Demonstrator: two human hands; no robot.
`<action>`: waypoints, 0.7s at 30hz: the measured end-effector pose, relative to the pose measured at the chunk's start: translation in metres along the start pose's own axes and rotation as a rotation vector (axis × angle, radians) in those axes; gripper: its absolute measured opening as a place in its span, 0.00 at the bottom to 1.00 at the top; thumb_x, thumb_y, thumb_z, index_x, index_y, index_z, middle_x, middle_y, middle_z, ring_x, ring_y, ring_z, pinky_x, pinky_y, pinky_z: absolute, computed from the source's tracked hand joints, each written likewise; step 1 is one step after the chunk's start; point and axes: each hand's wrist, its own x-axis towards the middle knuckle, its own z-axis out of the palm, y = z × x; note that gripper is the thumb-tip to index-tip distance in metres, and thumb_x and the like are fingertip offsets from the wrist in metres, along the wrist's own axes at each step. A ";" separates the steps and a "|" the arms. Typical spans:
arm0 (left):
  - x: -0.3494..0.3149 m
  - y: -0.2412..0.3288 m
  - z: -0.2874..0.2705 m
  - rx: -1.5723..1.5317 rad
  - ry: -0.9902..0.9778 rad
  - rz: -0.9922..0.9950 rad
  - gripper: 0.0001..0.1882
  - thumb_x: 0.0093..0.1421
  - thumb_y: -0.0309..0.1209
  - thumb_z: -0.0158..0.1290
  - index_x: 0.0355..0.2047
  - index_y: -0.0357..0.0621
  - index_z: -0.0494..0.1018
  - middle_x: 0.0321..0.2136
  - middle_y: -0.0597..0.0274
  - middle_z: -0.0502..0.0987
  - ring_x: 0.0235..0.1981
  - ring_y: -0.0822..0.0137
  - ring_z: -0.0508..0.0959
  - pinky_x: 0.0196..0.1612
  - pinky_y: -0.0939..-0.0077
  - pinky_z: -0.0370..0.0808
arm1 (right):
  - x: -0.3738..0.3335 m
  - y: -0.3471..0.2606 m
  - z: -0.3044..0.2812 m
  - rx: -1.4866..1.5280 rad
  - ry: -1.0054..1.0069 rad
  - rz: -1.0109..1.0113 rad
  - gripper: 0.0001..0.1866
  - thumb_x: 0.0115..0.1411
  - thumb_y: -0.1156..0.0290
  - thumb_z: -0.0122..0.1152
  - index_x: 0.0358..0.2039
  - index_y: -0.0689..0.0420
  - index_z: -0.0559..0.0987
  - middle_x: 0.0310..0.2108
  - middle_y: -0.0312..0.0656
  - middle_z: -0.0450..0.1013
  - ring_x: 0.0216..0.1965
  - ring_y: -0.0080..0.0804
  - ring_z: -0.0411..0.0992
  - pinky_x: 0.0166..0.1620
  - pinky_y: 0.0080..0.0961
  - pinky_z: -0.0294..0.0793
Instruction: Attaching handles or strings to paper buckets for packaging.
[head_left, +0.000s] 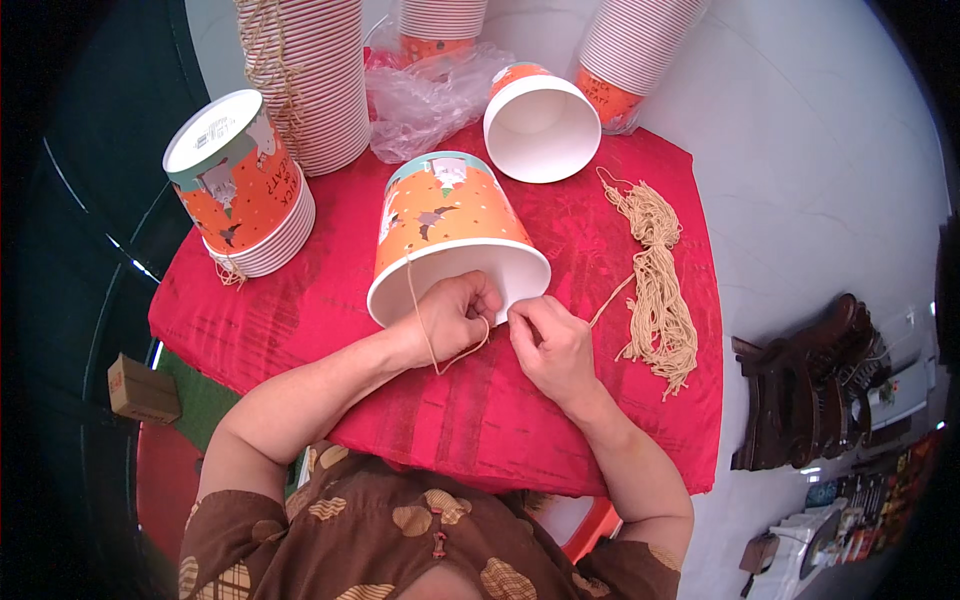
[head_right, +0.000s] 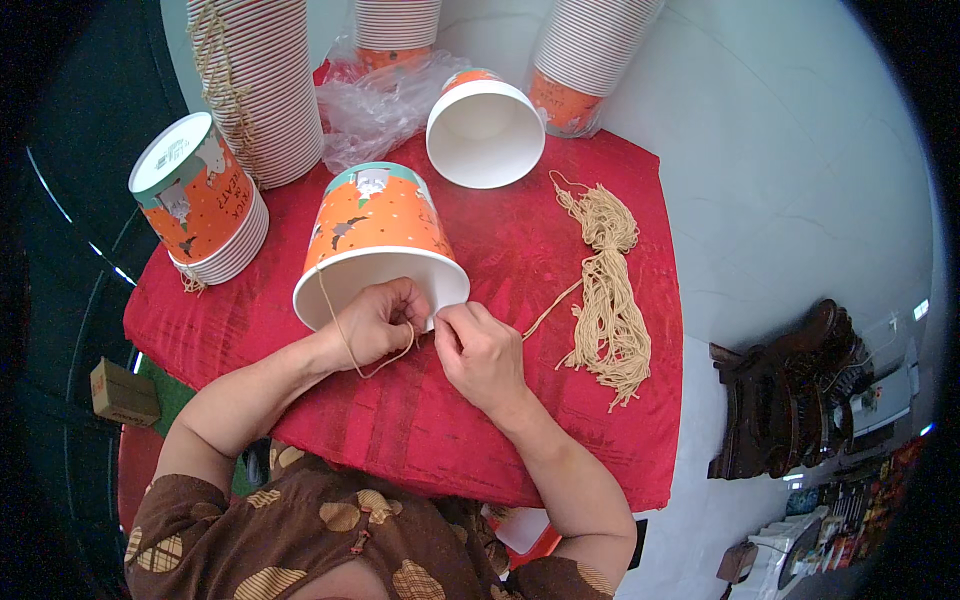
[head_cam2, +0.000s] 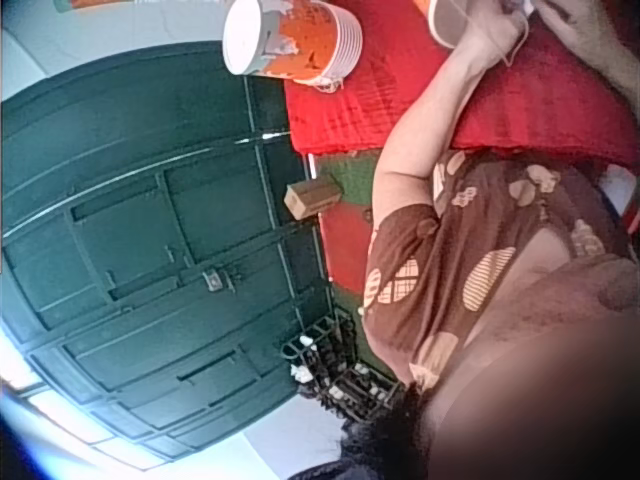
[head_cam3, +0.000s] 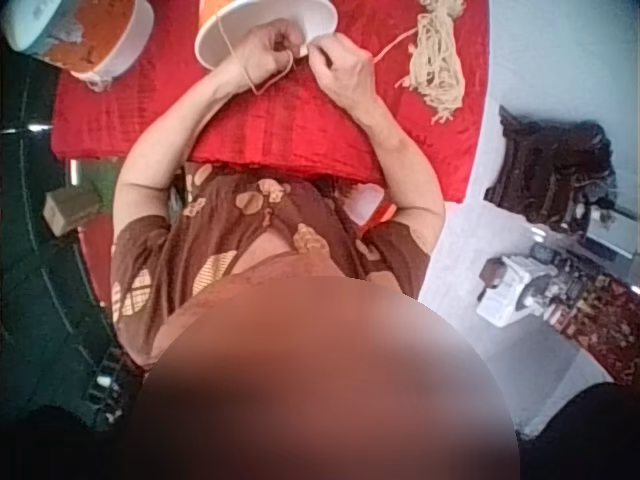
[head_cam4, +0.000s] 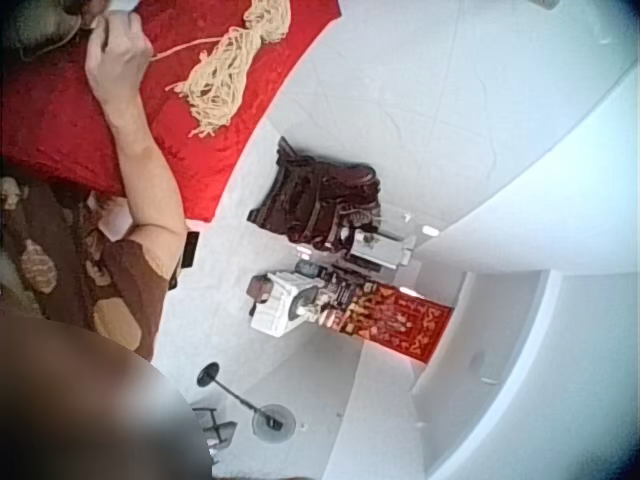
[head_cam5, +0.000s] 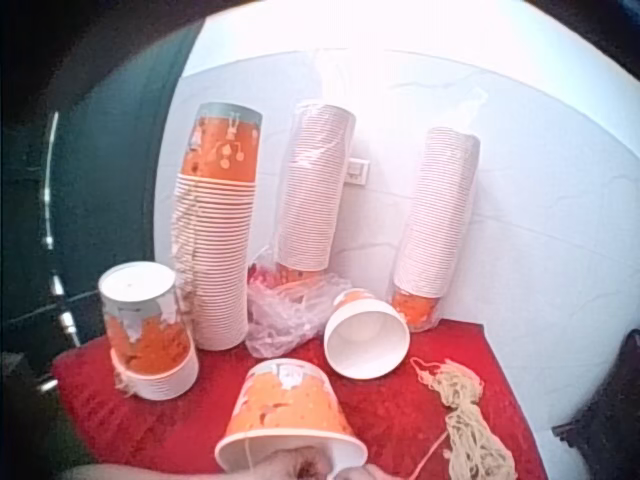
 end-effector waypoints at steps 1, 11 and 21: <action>0.000 0.001 0.000 0.002 -0.001 -0.013 0.09 0.53 0.16 0.50 0.34 0.38 0.69 0.27 0.68 0.71 0.29 0.77 0.69 0.31 0.81 0.69 | 0.001 -0.001 0.000 0.000 0.000 0.000 0.03 0.54 0.78 0.62 0.30 0.60 0.77 0.25 0.47 0.73 0.25 0.46 0.74 0.27 0.39 0.74; -0.007 0.006 0.011 0.331 0.068 0.094 0.11 0.51 0.16 0.48 0.37 0.36 0.69 0.27 0.52 0.74 0.29 0.57 0.77 0.36 0.66 0.75 | -0.003 0.013 0.009 0.012 0.027 0.063 0.05 0.54 0.79 0.62 0.32 0.61 0.79 0.28 0.50 0.73 0.30 0.49 0.75 0.32 0.41 0.74; -0.006 -0.003 0.012 0.737 0.174 0.401 0.10 0.52 0.18 0.52 0.36 0.37 0.68 0.32 0.47 0.73 0.32 0.45 0.77 0.33 0.56 0.75 | -0.005 0.013 0.014 0.077 -0.037 0.185 0.05 0.53 0.77 0.62 0.32 0.60 0.80 0.26 0.53 0.75 0.29 0.52 0.75 0.33 0.43 0.74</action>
